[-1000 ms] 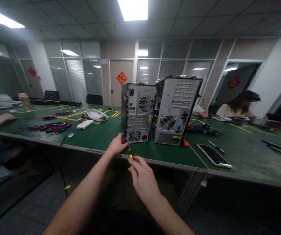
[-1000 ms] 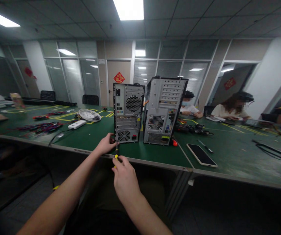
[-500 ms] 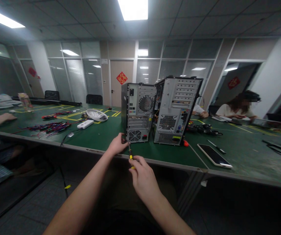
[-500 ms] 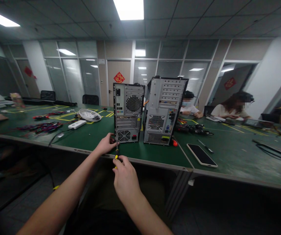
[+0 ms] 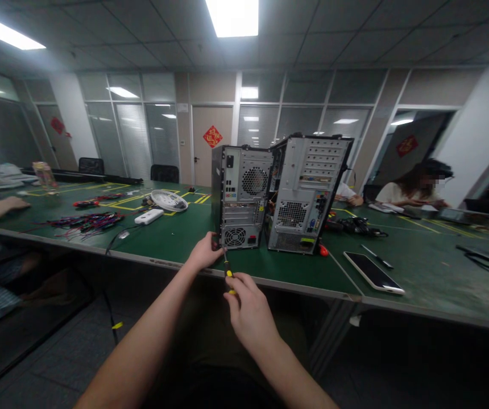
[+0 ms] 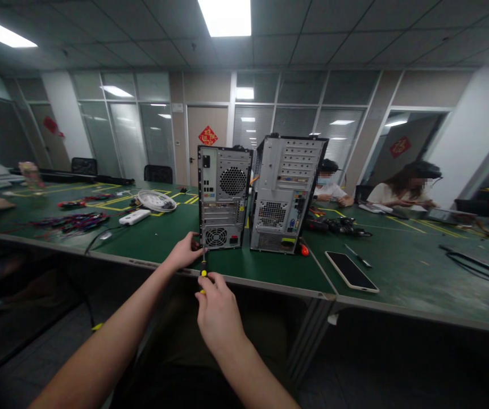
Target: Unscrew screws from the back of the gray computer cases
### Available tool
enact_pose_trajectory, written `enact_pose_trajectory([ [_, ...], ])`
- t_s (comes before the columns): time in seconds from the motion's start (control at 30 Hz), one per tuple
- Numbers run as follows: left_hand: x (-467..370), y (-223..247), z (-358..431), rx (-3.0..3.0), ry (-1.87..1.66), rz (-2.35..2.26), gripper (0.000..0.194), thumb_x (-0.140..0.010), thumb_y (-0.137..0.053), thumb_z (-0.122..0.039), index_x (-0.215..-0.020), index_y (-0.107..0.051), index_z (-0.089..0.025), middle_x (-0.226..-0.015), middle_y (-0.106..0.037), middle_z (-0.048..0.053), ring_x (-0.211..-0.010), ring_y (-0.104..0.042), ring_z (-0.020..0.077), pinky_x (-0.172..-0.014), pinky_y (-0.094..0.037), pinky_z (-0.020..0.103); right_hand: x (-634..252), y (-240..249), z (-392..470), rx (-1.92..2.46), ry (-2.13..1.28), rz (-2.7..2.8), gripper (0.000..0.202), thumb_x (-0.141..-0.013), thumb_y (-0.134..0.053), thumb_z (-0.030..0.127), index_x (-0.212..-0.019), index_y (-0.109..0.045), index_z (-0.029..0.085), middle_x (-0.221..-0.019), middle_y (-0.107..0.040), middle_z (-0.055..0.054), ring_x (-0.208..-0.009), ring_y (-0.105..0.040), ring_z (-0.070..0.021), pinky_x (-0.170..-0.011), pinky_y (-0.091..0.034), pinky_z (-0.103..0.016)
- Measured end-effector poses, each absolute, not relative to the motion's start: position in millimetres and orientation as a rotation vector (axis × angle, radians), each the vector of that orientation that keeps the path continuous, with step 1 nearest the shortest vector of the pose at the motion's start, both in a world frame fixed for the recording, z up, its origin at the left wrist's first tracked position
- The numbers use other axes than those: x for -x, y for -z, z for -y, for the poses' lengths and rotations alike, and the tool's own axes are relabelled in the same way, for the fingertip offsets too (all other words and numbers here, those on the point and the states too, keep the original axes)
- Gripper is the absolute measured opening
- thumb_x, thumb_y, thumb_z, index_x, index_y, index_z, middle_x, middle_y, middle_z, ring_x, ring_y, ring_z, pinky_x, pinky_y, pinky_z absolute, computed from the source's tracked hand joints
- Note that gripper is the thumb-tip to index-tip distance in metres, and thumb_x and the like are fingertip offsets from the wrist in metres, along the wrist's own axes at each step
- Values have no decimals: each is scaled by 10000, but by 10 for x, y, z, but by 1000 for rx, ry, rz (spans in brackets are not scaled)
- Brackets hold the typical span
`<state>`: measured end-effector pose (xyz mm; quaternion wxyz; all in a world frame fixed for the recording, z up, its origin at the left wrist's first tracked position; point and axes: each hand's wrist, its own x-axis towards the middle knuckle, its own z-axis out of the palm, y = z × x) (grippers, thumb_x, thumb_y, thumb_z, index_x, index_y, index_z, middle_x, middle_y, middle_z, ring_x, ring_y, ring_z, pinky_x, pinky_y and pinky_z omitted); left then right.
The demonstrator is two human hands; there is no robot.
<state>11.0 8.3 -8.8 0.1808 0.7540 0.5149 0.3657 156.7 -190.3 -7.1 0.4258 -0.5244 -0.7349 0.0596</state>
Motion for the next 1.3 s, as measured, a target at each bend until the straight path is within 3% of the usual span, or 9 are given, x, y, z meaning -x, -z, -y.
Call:
enact_pose_trajectory([
  [0.23,-105,97,-87,-2131,-1027,-1456,563,-821,-787,-391,-1289,-545,-192,-979,-741,69,-880,-720,217,-754,-522,299,-1580,95,1916,1377,-80,1917,380,-913,-586,56,-1218,-743,217,-1356,-643,-133,-1135,-709,-273,-1028,-586,-434],
  [0.53,-105,124,-115,-2118,-1043,-1454,565,-825,-784,-400,-1296,-550,-194,-979,-742,73,-892,-716,223,-786,-531,309,-1542,37,1924,1290,-179,1799,275,-969,-564,109,-1201,-687,193,-1213,-677,-119,-1044,-730,-243,-945,-609,-383],
  [1.03,-98,132,-116,-2128,-1048,-1440,551,-824,-777,-415,-1279,-551,-200,-977,-741,68,-876,-719,218,-752,-523,299,-1591,111,1899,1393,51,1918,440,-916,-545,34,-1282,-726,201,-1369,-668,-144,-1236,-672,-299,-1069,-565,-467],
  [1.3,-102,114,-103,-2128,-1048,-1448,539,-830,-771,-391,-1283,-555,-193,-962,-733,65,-861,-709,216,-753,-519,300,-1539,49,1921,1331,-123,1808,290,-978,-543,118,-1225,-679,188,-1252,-682,-133,-1093,-719,-263,-974,-603,-412],
])
